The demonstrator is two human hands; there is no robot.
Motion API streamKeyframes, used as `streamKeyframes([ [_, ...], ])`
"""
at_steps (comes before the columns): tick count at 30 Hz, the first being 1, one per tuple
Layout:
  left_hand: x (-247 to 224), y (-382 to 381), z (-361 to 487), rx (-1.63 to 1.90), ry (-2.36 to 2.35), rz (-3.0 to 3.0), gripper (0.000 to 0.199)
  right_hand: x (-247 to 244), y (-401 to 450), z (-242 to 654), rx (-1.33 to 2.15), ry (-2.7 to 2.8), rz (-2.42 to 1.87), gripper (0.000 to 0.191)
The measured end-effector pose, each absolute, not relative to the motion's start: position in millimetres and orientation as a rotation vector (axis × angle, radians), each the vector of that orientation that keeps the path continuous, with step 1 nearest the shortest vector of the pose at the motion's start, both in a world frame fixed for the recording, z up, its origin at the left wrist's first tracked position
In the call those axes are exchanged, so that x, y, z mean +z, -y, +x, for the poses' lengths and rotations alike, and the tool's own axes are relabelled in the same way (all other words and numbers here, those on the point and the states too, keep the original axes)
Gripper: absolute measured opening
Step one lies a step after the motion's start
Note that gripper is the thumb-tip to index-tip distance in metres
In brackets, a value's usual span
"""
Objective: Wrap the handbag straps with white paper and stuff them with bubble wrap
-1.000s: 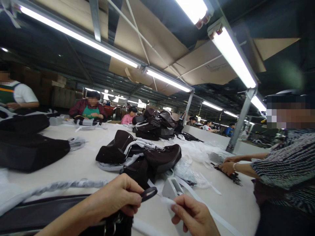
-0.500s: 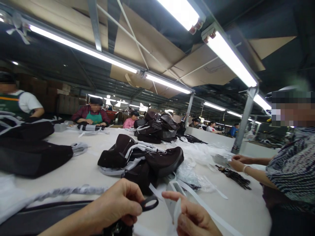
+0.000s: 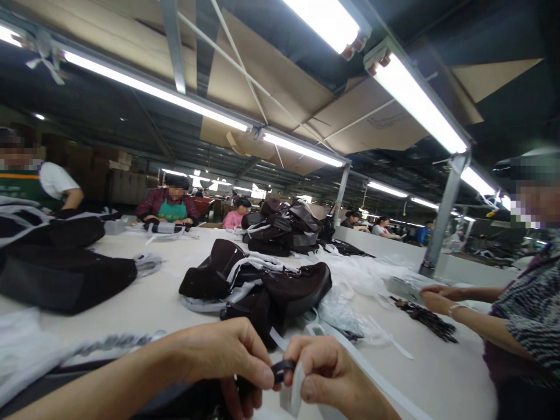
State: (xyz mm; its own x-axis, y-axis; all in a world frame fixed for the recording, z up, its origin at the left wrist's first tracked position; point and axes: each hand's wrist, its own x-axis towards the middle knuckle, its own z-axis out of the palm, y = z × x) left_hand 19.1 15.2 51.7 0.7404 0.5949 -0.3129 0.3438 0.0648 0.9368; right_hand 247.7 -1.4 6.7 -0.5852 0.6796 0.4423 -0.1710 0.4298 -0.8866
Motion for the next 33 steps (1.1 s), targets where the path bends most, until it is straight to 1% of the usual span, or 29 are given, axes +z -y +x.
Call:
streamKeyframes([
  [2,49,-23,22,0.158,-0.745,1.538,0.025,11,1,251,1.205,1.885,-0.448,0.009],
  [8,31,-43,38,0.115,-0.608,1.417,0.021,23,8,260,1.045,2.051,-0.534,0.016],
  [13,24,-45,47,0.181,-0.593,1.368,0.025,33,15,268,0.897,2.116,-0.686,0.022],
  [16,28,-36,48,0.289,-0.656,1.368,0.028,33,19,280,0.667,2.103,-0.909,0.022],
  [19,31,-25,50,0.409,-0.754,1.374,0.024,30,27,292,0.381,2.127,-1.051,0.020],
  [23,30,-12,53,0.528,-0.871,1.499,0.021,27,41,301,0.157,2.196,-1.156,0.020],
  [29,24,7,55,0.625,-0.994,1.766,0.014,22,51,304,-0.033,2.212,-1.210,0.018],
  [33,24,15,55,0.653,-1.019,2.016,0.022,19,50,301,-0.049,2.259,-1.199,0.015],
])
